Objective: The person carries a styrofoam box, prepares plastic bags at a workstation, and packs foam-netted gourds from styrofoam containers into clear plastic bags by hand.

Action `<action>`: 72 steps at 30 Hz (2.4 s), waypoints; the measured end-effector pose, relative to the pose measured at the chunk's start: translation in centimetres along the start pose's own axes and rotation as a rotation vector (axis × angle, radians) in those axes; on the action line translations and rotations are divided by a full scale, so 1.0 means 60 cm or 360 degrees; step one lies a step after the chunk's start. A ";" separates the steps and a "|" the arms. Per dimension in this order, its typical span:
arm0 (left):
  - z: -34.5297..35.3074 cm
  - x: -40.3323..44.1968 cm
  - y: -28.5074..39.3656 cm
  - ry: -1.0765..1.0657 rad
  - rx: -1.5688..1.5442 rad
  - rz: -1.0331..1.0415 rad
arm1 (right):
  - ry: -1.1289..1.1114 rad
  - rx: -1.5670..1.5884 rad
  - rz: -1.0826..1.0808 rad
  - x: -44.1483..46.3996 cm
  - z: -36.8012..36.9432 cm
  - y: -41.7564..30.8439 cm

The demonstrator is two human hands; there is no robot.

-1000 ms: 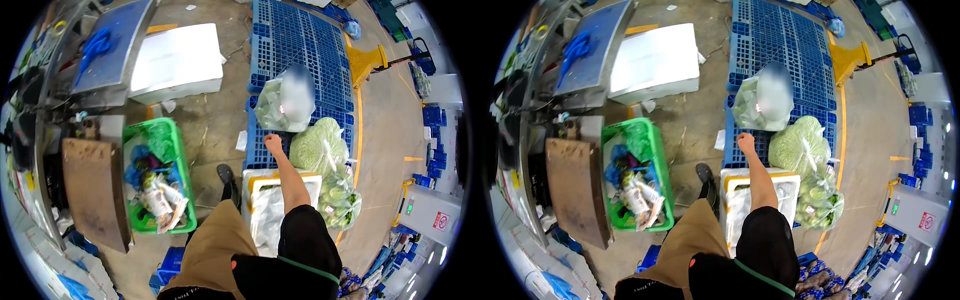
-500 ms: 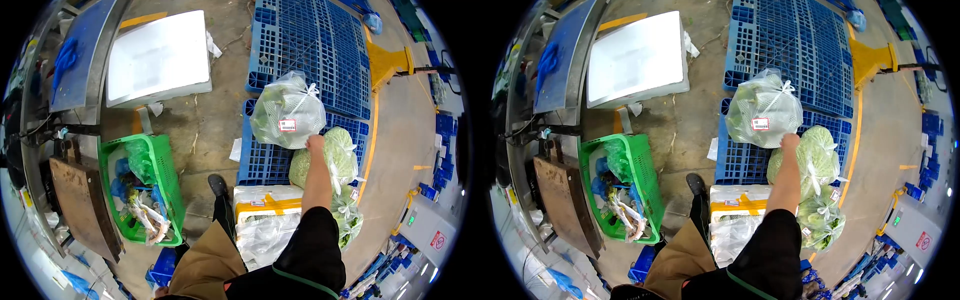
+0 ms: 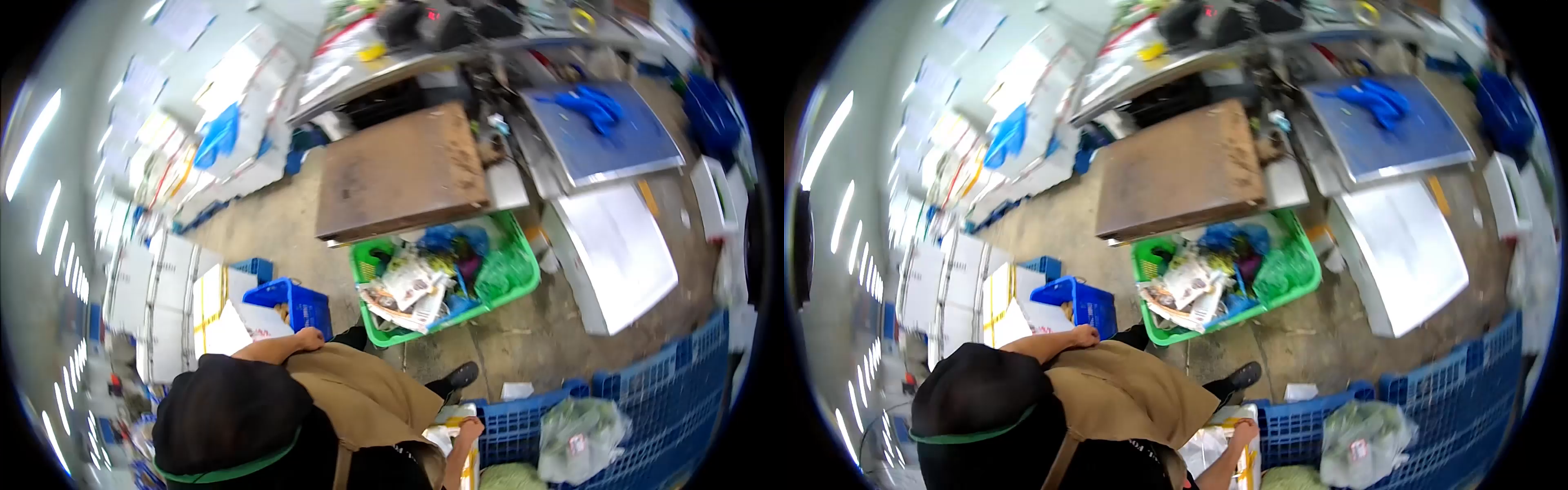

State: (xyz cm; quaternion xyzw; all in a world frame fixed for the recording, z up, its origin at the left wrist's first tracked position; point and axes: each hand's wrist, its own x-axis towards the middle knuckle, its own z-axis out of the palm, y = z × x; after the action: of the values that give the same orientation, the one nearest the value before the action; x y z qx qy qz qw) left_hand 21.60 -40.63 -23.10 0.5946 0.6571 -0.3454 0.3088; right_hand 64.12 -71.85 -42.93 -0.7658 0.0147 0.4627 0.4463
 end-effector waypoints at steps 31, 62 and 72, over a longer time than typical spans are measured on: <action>0.101 0.197 -0.468 0.0390 -0.2008 -0.0174 | -0.0770 -0.0328 -0.0071 -0.183 0.697 -0.425; -0.554 0.664 -0.727 -0.0187 -0.2251 0.0011 | -0.0663 -0.1390 -0.0446 -0.223 1.123 -0.329; -0.763 0.700 -0.833 -0.0279 -0.2584 -0.0396 | -0.0847 -0.1275 -0.0906 -0.298 1.547 -0.798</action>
State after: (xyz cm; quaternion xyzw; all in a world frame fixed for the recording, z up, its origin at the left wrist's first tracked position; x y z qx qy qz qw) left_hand -32.21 18.09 -26.92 0.0803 0.7367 0.1603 0.6521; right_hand 10.20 14.66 -14.05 -0.7060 -0.4830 0.4708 0.2161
